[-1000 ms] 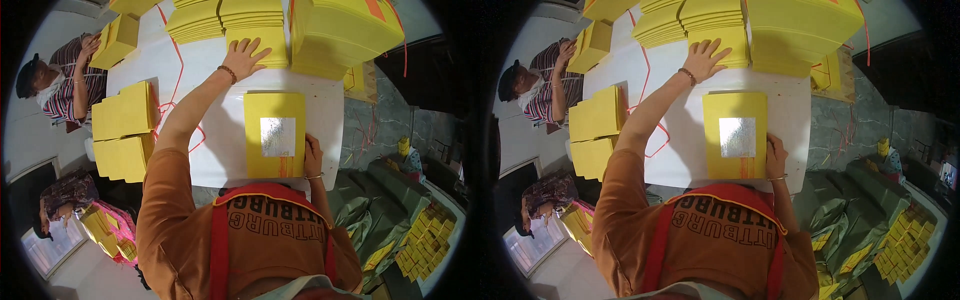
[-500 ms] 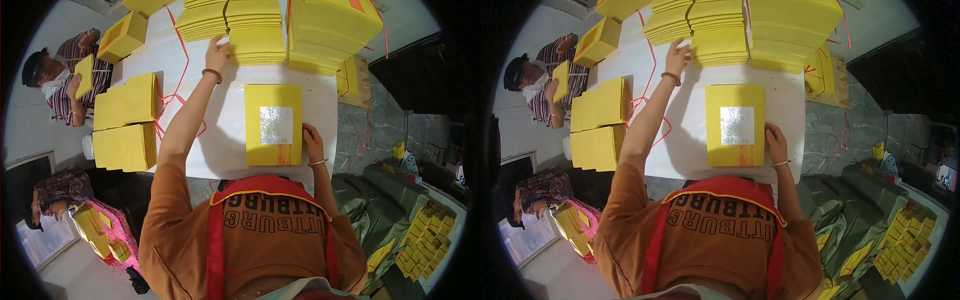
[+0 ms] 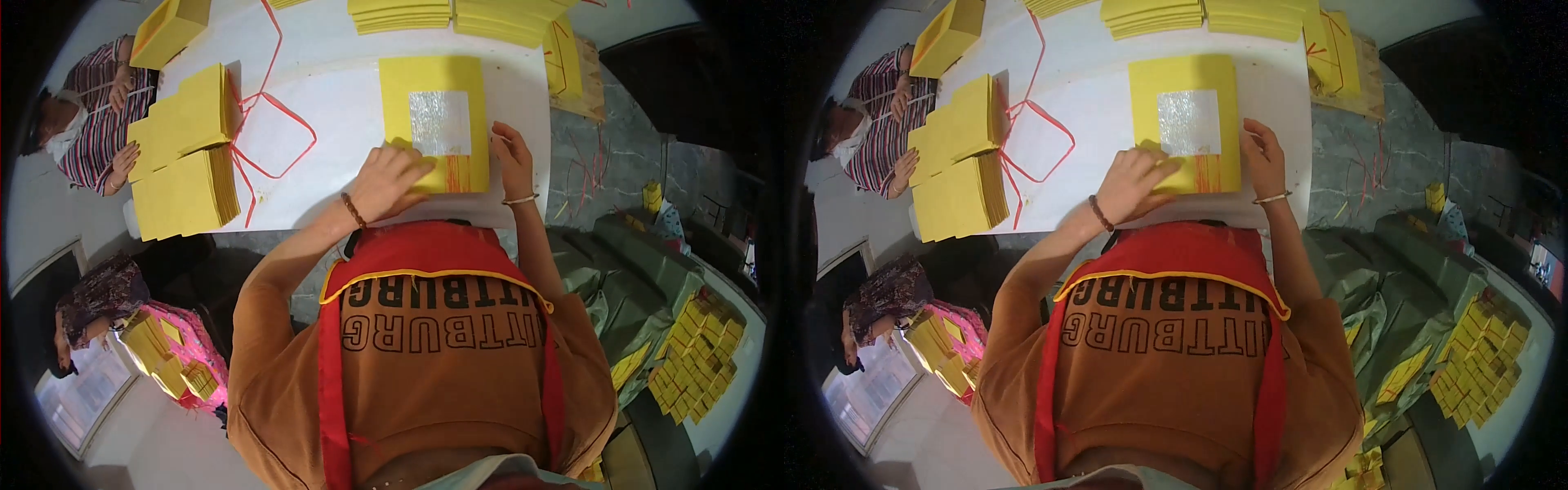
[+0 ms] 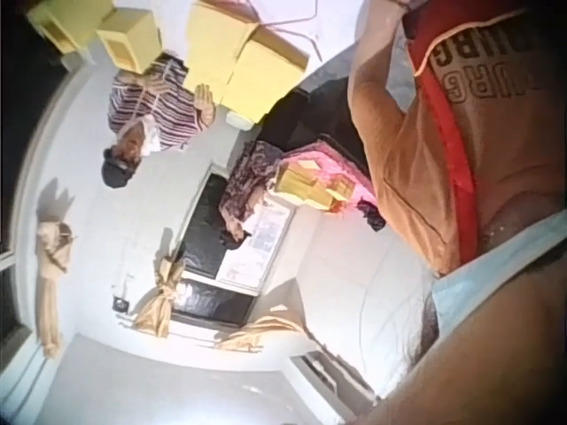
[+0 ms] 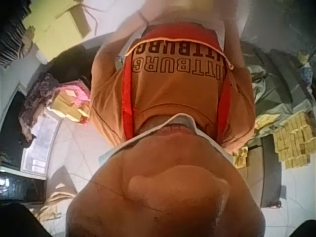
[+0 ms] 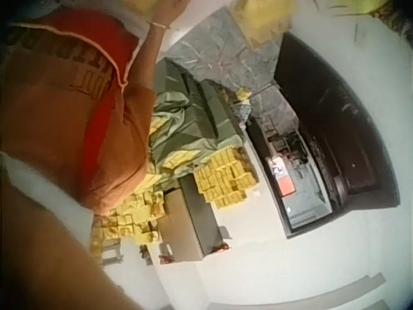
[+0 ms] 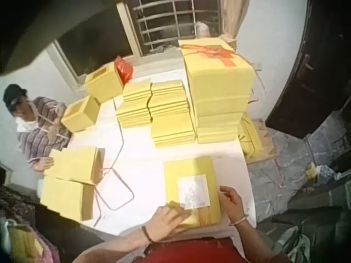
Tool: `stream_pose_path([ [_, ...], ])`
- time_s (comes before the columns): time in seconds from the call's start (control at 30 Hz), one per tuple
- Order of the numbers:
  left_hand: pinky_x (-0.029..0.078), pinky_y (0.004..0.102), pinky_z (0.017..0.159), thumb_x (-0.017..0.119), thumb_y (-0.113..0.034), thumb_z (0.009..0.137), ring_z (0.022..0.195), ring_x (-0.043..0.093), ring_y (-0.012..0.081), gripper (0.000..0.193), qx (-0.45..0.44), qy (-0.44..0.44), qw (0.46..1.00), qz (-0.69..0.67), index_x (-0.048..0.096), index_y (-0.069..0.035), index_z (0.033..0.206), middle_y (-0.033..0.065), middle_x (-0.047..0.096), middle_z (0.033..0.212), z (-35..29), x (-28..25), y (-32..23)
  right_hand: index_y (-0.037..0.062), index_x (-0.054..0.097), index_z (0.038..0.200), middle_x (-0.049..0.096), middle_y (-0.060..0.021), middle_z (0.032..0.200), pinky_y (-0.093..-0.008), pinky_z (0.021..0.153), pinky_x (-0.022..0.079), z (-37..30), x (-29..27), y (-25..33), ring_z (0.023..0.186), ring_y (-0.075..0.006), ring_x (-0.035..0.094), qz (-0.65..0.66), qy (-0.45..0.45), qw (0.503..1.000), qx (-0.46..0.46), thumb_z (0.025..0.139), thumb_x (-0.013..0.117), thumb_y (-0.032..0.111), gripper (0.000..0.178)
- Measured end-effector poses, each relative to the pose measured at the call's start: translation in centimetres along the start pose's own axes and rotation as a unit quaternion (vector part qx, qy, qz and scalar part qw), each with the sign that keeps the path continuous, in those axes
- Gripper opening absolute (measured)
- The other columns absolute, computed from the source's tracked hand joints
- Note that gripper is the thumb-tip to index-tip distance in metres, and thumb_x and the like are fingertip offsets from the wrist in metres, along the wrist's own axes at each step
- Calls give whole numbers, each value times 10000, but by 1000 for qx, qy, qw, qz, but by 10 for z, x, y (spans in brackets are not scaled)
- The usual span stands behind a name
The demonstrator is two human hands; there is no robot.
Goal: Folding yellow joss paper sheets with a silver foil center at a workstation.
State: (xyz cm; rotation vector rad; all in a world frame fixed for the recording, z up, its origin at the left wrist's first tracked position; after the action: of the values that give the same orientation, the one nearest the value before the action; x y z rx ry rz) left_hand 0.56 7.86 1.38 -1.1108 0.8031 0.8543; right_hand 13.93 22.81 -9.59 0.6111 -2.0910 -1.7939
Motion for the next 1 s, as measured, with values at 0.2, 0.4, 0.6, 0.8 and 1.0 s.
stream_pose_path([
  [0.2, 391, 344, 766, 697, -205, 676, 960, 480, 225, 446, 39, 22, 997, 57, 546, -103, 1083, 71, 512, 1078, -15, 25, -11, 144, 643, 996, 509, -93, 1186, -324, 863, 398, -13, 16, 37, 1030, -203, 488, -234, 18, 958, -163, 750, 665, 205, 255],
  [0.4, 435, 330, 712, 659, -142, 724, 868, 529, 230, 263, 50, -12, 998, -36, 592, -71, 968, 72, 559, 962, -6, 5, -10, 143, 688, 880, 500, -115, 1199, -358, 912, 371, -9, 16, 12, 1081, -256, 465, -209, 50, 966, -142, 746, 669, 245, 169],
  [0.6, 450, 337, 652, 623, -109, 784, 726, 549, 258, 109, -41, -5, 983, -176, 611, -30, 858, 93, 579, 765, -1, 11, 19, 132, 687, 889, 503, -129, 1187, -347, 915, 383, -4, 13, -7, 1098, -261, 474, -115, 54, 989, -77, 762, 662, 251, 176],
  [0.8, 445, 326, 636, 589, -76, 795, 698, 551, 252, 73, -66, 13, 972, -224, 609, -25, 843, 99, 580, 718, 2, 15, 26, 115, 685, 896, 507, -144, 1171, -334, 892, 408, -3, 14, -3, 1083, -248, 488, -126, 60, 986, -87, 767, 661, 240, 182],
  [1.0, 447, 304, 599, 585, -83, 782, 655, 559, 210, 97, -122, 21, 963, -241, 624, -20, 844, 94, 592, 702, 3, 19, 35, 106, 686, 907, 498, -148, 1187, -345, 922, 385, -3, 15, -4, 1103, -252, 475, -109, 70, 989, -73, 817, 596, 265, 204],
])
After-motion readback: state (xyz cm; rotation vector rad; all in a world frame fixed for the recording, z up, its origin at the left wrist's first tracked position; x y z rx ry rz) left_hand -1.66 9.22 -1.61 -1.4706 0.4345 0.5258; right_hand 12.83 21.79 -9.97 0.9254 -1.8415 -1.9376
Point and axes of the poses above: each hand's wrist, its own z-axis towards the middle knuckle, its own x-axis out of the palm, y = z × x, the point moved 10 cm from there along z, towards the middle knuckle
